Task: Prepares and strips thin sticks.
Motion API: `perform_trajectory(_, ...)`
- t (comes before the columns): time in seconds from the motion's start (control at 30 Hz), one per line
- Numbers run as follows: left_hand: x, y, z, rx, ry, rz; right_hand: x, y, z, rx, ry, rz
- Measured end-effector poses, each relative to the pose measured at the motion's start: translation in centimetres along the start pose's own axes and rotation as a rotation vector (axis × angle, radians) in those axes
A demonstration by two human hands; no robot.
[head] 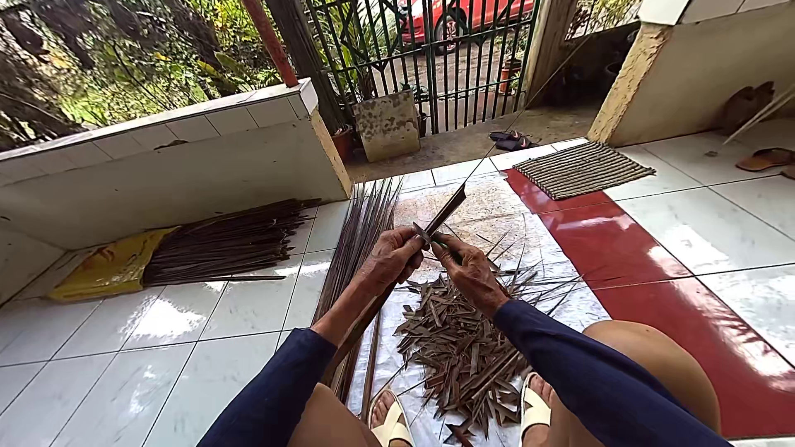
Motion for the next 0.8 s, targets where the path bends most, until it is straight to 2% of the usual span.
perform_trajectory(0.13,-0.3,0.5,0.2,-0.050,0.019,0.032,0.0,0.2,-0.3,-0.037,0.044,0.031)
perform_trajectory(0.33,-0.3,-0.3,0.0,0.160,-0.122,0.030,-0.2,0.1,-0.5,0.000,0.008,0.032)
perform_trajectory(0.43,-0.1,-0.9,0.2,0.216,-0.129,0.018,-0.1,0.1,-0.4,0.016,-0.020,0.003)
perform_trajectory(0.6,0.2,-1.3,0.5,0.211,-0.122,0.010,0.0,-0.1,-0.1,-0.045,-0.052,-0.031)
perform_trajectory(0.8,0.4,-1.0,0.4,0.223,-0.179,-0.030,0.0,0.3,-0.1,0.010,-0.004,0.035)
Point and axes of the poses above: each hand's wrist, its own x-axis away from the middle knuckle, its own y-axis out of the palm, z = x × y, the point moved 4 cm from there along -x, towards the middle knuckle, and after that the axes turned 13 degrees about y, right-handed, at the moved point
